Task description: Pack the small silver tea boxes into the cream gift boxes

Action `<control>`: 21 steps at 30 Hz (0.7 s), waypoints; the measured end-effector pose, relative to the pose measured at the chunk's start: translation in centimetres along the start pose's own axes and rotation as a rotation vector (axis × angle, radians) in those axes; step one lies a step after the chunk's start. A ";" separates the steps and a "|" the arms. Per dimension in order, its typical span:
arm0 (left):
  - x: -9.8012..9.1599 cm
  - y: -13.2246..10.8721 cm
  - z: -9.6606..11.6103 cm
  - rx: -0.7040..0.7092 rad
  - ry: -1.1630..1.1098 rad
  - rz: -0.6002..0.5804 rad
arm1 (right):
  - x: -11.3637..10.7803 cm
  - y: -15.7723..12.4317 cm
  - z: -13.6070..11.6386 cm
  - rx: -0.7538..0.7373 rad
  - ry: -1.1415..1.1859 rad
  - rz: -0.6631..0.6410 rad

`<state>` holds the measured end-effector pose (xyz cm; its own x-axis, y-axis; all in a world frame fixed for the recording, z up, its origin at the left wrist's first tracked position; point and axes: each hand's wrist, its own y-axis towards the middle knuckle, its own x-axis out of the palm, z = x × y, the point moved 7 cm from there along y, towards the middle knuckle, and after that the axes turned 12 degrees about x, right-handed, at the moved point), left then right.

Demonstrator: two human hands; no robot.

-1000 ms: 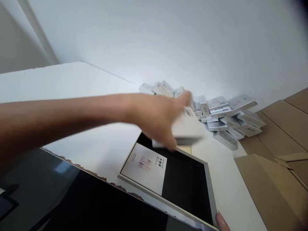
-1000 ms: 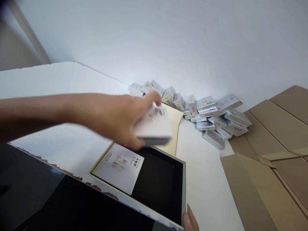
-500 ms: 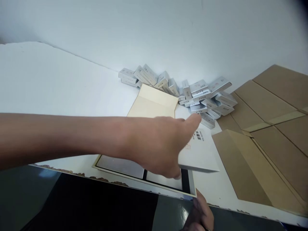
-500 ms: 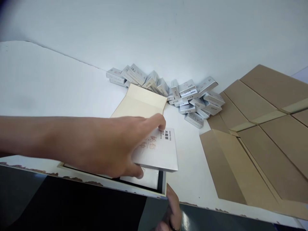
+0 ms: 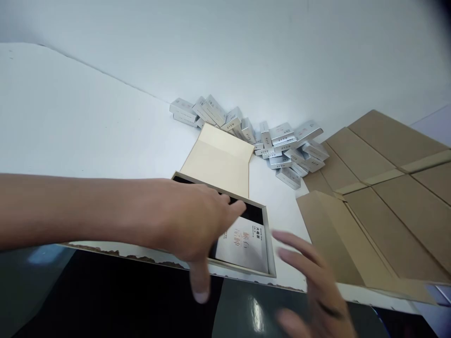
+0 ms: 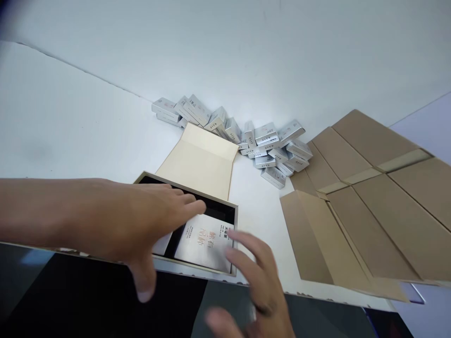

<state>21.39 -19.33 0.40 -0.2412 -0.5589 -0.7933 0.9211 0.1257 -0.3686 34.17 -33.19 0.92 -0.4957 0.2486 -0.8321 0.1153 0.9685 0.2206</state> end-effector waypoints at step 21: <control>-0.2 -4.9 -2.4 -0.119 -0.172 0.068 | 7.0 7.1 -5.2 -0.150 -0.471 -0.908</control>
<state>16.16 -17.87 1.18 -0.1145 -0.6759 -0.7280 0.8883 0.2584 -0.3796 27.04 -24.65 -0.74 0.0480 -0.5640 -0.8244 -0.2585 0.7902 -0.5556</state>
